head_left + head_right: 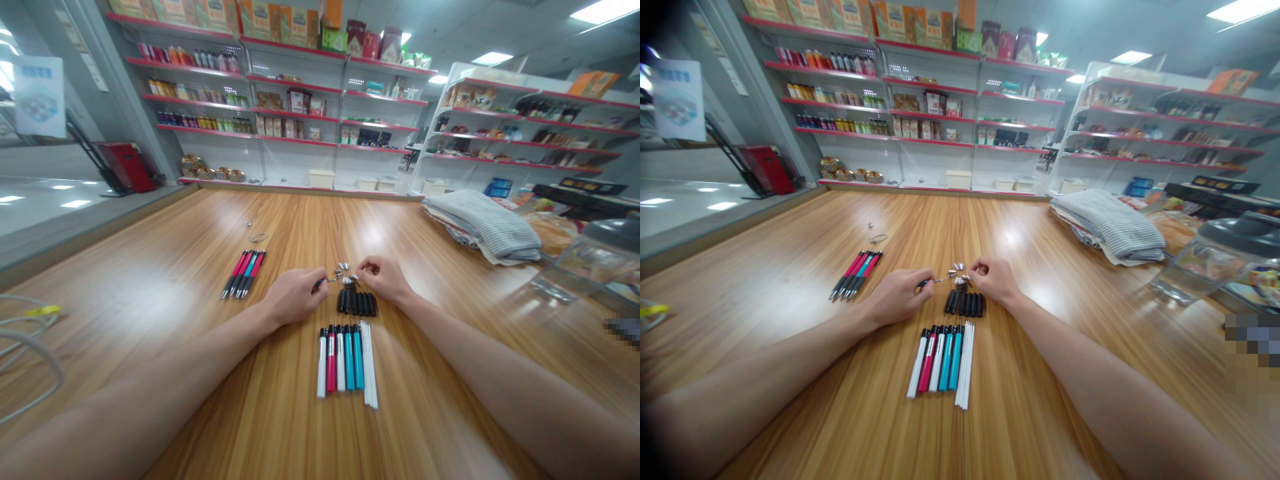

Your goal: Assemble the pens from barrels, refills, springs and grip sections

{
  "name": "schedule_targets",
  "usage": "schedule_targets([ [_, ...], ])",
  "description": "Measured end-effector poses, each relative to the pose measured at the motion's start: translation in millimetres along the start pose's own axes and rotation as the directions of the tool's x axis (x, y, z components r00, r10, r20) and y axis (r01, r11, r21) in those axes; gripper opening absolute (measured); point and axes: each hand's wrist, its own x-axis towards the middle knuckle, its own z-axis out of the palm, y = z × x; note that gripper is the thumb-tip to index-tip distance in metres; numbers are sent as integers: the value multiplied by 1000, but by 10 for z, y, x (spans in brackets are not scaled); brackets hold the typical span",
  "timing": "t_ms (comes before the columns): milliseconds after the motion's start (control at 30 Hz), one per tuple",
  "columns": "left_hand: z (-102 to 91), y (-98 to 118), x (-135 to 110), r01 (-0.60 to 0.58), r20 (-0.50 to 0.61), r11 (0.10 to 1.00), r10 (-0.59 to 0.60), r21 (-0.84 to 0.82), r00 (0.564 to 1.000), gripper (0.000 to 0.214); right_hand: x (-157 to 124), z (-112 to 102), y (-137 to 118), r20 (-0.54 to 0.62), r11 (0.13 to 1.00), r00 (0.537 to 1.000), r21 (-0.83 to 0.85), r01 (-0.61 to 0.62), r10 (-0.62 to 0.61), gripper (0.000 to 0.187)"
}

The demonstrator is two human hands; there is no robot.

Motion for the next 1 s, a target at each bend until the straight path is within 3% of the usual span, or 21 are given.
schedule_targets([
  [167,0,-3,-3,-1,13,1000,1,1,1000,20,56,-67,93,212,993,976,100,-66,43,27],
  [333,12,-6,-3,1,17,1000,-1,1,1000,21,49,-25,135,232,994,972,104,14,-38,29],
  [467,2,6,-2,0,16,1000,0,-11,1000,21,58,-93,115,300,991,954,130,-29,-12,34],
  [567,-9,12,-7,6,20,1000,-6,-11,1000,21,87,-259,99,494,983,867,119,-139,62,42],
  [667,-7,6,-10,11,28,1000,-11,-3,1000,22,112,-426,83,676,982,723,1,-191,140,46],
  [867,24,-20,-10,8,14,1000,-7,-13,1000,21,119,-556,56,828,963,515,-103,-251,223,36],
  [933,29,-24,-12,7,14,1000,-7,-29,1000,21,110,-556,25,830,953,499,-121,-277,250,31],
  [1000,31,-19,-16,11,8,998,-10,-62,1000,20,91,-541,-41,787,949,546,-155,-275,287,28],
])
